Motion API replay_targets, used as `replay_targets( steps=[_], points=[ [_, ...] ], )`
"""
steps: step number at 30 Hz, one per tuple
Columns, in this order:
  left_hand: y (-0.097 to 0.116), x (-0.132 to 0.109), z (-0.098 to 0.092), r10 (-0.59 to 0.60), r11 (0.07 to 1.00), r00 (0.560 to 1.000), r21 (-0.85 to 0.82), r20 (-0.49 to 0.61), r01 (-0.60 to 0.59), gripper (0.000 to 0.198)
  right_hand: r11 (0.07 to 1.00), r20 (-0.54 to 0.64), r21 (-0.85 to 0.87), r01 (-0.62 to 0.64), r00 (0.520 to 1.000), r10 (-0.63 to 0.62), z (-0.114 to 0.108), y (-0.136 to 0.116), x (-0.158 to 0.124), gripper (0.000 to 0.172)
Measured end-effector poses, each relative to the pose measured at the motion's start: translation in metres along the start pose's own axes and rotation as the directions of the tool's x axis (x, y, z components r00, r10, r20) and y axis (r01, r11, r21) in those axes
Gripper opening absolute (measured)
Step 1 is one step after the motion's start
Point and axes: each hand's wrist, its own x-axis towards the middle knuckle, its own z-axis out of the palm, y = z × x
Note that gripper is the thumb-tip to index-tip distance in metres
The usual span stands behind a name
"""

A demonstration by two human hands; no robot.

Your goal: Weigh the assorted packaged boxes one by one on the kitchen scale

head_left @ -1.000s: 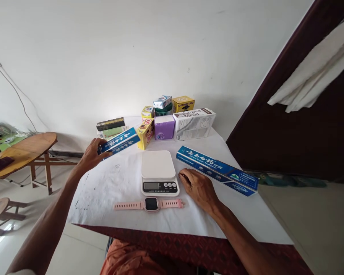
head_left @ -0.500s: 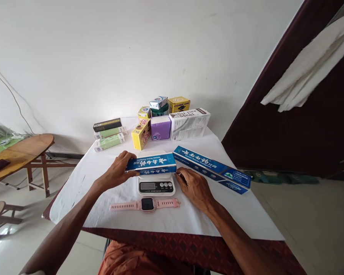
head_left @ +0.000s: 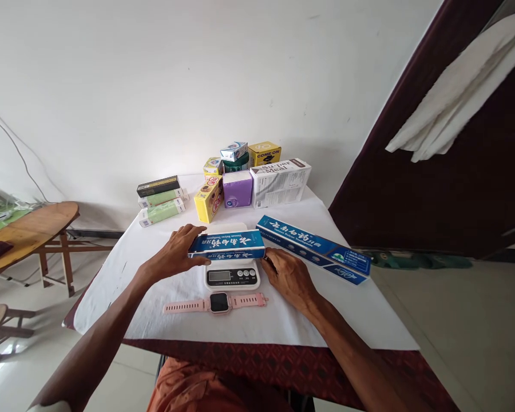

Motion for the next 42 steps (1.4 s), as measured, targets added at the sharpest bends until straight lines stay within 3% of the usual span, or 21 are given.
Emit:
replay_targets(
  steps=[10,15,20,24,27,31,34,37,42],
  points=[
    [-0.001,0.003,-0.001,0.029,0.999,0.999,0.015,-0.017,-0.028,0.069,0.991,0.020,-0.117,-0.064,0.998,0.067,-0.003,-0.002,-0.001,0.023],
    [0.007,0.009,0.001,0.054,0.996,0.998,0.067,0.038,-0.057,0.071,0.984,0.055,-0.160,-0.083,0.994,0.093,-0.006,-0.007,-0.001,0.022],
    [0.006,0.014,0.007,0.051,0.996,0.996,0.074,0.070,-0.056,0.050,0.993,0.157,-0.100,-0.058,0.985,0.073,-0.016,-0.009,-0.006,0.016],
    [0.004,0.019,0.000,0.062,0.998,0.998,-0.020,0.015,-0.061,0.041,0.997,0.175,-0.011,-0.082,0.981,0.082,-0.030,-0.007,-0.019,0.012],
    [0.016,0.033,-0.015,0.097,0.994,0.992,-0.045,-0.081,-0.101,0.042,0.996,0.159,0.021,-0.092,0.983,0.087,-0.042,-0.007,-0.034,0.010],
    [0.050,0.067,-0.026,0.262,0.965,0.957,0.059,-0.124,-0.257,0.046,0.995,0.063,-0.019,-0.094,0.993,0.095,-0.051,-0.012,-0.057,0.019],
    [0.079,0.098,-0.012,0.366,0.927,0.929,0.106,-0.059,-0.359,0.046,0.987,0.022,-0.157,-0.023,0.999,0.027,-0.048,-0.017,-0.068,0.031],
    [0.103,0.128,0.017,0.410,0.905,0.909,0.090,0.069,-0.415,0.046,0.970,0.036,-0.244,0.011,0.999,-0.002,-0.043,-0.020,-0.070,0.031],
    [0.125,0.165,0.056,0.426,0.892,0.879,0.062,0.216,-0.447,0.049,0.964,0.031,-0.265,-0.022,0.999,0.031,-0.042,-0.020,-0.068,0.028]
  ],
)
